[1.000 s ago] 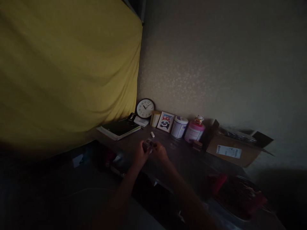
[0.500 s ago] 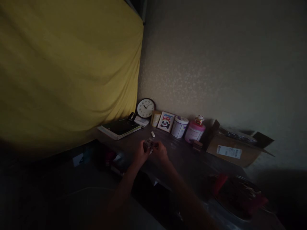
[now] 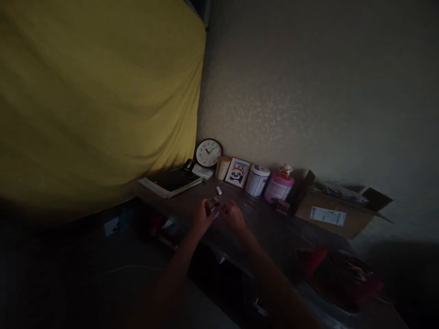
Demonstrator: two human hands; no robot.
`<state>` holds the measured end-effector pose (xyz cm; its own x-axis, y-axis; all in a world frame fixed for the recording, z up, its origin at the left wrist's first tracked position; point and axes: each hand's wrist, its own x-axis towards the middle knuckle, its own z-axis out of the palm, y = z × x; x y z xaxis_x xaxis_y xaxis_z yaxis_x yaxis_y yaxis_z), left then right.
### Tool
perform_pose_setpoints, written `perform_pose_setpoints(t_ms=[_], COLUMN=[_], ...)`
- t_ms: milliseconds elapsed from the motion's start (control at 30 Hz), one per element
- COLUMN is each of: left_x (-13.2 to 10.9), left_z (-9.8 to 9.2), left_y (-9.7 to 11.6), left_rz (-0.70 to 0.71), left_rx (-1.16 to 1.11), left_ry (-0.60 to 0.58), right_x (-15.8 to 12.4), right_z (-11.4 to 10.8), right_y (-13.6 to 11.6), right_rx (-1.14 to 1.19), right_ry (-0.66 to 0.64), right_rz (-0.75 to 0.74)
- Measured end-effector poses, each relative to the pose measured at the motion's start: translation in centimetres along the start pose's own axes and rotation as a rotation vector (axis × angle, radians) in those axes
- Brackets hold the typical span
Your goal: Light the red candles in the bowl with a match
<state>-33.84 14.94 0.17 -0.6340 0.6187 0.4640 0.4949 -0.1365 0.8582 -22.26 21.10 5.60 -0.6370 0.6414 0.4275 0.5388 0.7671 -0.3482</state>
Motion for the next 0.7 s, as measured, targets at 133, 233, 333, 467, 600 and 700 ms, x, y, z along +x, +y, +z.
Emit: perform_pose_setpoints(t_ms=[133,233,333,467,600,700], left_x=[0.0,0.1,0.1,0.1,0.1,0.1], left_z=[-0.1,0.0,0.2,0.3,0.3,0.2], left_y=[0.2,-0.1,-0.5,-0.7,-0.8,-0.6], left_rz=[0.001,0.004,0.003,0.001,-0.007,-0.018], left_rx=[0.011,0.014,0.012,0.014,0.007,-0.006], left_ry=[-0.006,-0.013,-0.023,-0.030,-0.037,-0.045], right_x=[-0.3,0.1,0.5,0.7,0.7,0.7], right_z=[-0.4,-0.5,-0.2,0.1,0.3,0.3], right_y=[-0.1,-0.3,-0.6,-0.9,-1.0,-1.1], right_rx=[-0.058,-0.087,-0.098,-0.097,-0.095,-0.082], right_ry=[-0.028,-0.037,-0.040,-0.034,-0.031,-0.027], right_rz=[-0.016,0.006,0.025,0.029,0.014,0.009])
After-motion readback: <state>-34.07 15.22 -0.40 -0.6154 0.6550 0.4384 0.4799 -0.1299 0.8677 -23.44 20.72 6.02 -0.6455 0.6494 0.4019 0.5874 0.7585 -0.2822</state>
